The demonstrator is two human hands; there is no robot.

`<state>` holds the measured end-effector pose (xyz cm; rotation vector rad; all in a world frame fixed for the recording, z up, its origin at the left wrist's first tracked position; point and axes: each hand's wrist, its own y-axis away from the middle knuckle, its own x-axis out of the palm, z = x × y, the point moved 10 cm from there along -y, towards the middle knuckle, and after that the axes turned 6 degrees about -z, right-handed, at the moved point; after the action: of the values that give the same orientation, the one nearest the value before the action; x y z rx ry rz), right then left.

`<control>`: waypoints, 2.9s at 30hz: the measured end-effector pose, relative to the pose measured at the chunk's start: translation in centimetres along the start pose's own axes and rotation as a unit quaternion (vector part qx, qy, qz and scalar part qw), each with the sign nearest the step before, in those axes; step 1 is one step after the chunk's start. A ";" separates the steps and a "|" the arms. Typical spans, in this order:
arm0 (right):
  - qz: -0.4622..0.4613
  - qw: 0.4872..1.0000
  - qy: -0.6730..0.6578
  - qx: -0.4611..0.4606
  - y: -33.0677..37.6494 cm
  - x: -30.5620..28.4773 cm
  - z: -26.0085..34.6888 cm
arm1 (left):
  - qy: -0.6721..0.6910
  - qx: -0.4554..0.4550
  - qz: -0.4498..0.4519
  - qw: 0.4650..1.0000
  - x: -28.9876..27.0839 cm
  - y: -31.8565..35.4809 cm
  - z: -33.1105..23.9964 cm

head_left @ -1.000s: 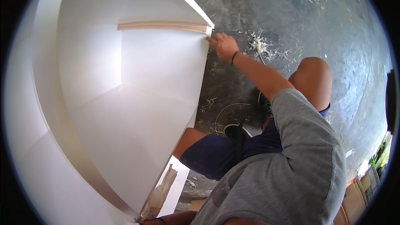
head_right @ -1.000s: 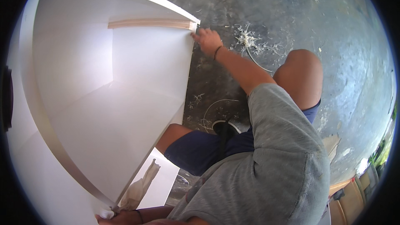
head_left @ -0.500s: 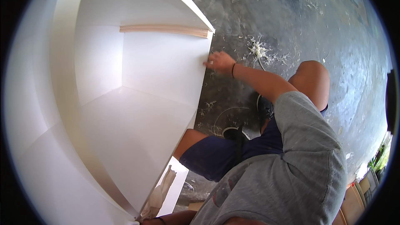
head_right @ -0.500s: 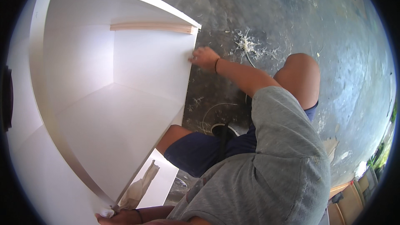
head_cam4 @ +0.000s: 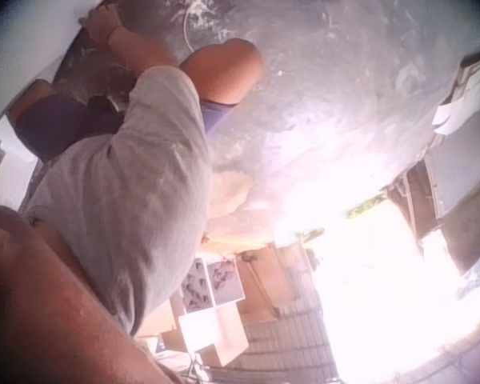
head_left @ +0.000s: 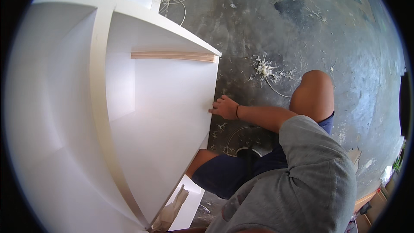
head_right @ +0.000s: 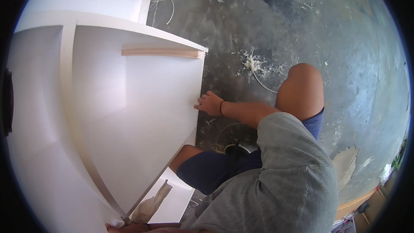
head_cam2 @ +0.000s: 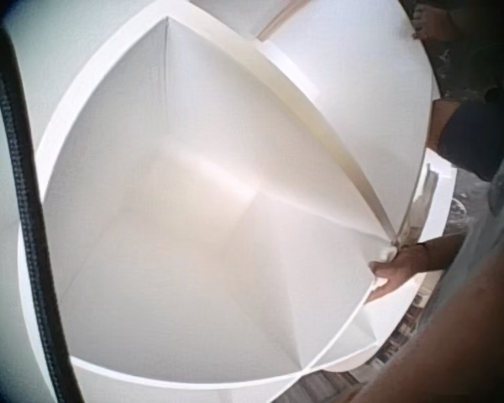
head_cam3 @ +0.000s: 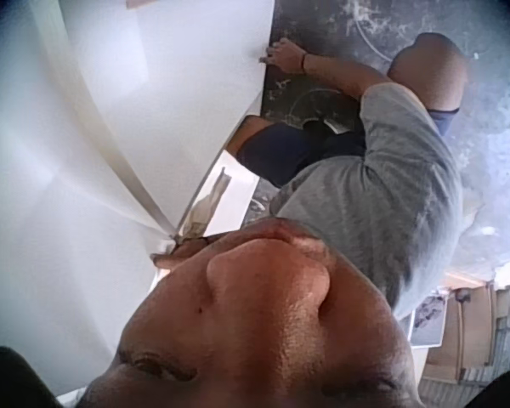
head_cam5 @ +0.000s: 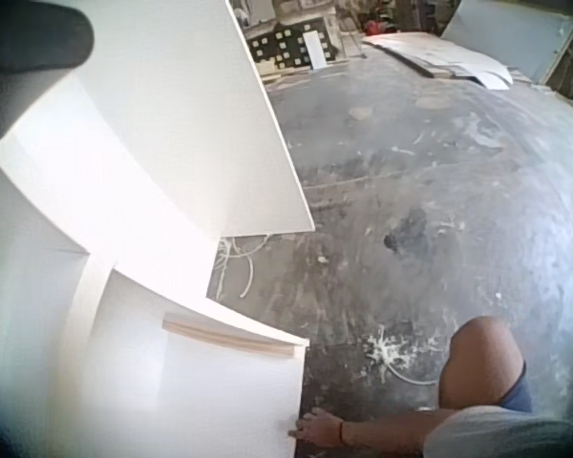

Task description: The person wipes the surfaces and corners of a white shelving unit with a cloth, applies liquid from a bottle, and scrapes edges with a small metal tool.

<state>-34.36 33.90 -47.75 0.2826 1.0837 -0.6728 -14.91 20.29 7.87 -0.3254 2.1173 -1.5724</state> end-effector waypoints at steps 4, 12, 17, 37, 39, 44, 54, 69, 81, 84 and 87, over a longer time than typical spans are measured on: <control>-0.073 0.977 0.013 0.201 -1.0 -5.1 -7.2 | 0.019 -0.056 0.009 0.998 0.3 0.1 -0.9; 0.128 0.991 -0.009 -0.040 1.7 3.7 7.4 | 0.094 -0.239 0.032 0.966 0.1 1.4 -0.8; 0.062 0.941 -0.229 0.240 5.5 0.2 5.6 | 0.165 -0.153 0.085 0.971 2.3 1.7 -2.2; -0.327 0.703 -0.609 0.167 3.0 -33.9 11.1 | 0.293 -0.012 0.010 0.956 -2.0 1.5 -1.0; -0.318 0.701 -0.621 0.150 3.2 -34.7 12.7 | 0.339 -0.017 0.016 0.941 -1.8 2.5 -0.5; -0.285 0.734 -0.616 0.041 3.3 -38.6 19.1 | 0.523 -0.078 0.252 0.810 2.1 9.2 -0.1; -0.181 0.796 -0.575 -0.047 5.4 -39.6 23.0 | 0.614 -0.186 0.383 0.664 2.9 9.7 -9.2; 0.035 0.785 -0.614 0.073 7.8 -32.4 20.7 | 0.708 -0.228 0.334 0.579 1.6 5.7 -10.6; -0.606 0.778 -0.038 -0.161 0.5 -74.8 20.8 | 0.565 0.113 0.220 0.787 1.1 1.0 -10.0; -0.570 0.794 0.139 -0.158 -7.0 -79.6 23.5 | 0.526 0.131 0.236 0.807 2.6 2.1 -10.7; -0.506 0.853 0.089 -0.098 -11.0 -77.9 22.0 | 0.497 0.115 0.283 0.812 3.9 3.0 -10.7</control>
<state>-48.56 42.31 32.25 -0.4689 1.4540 -1.4769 -23.39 28.37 6.56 1.3804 2.2662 -1.7317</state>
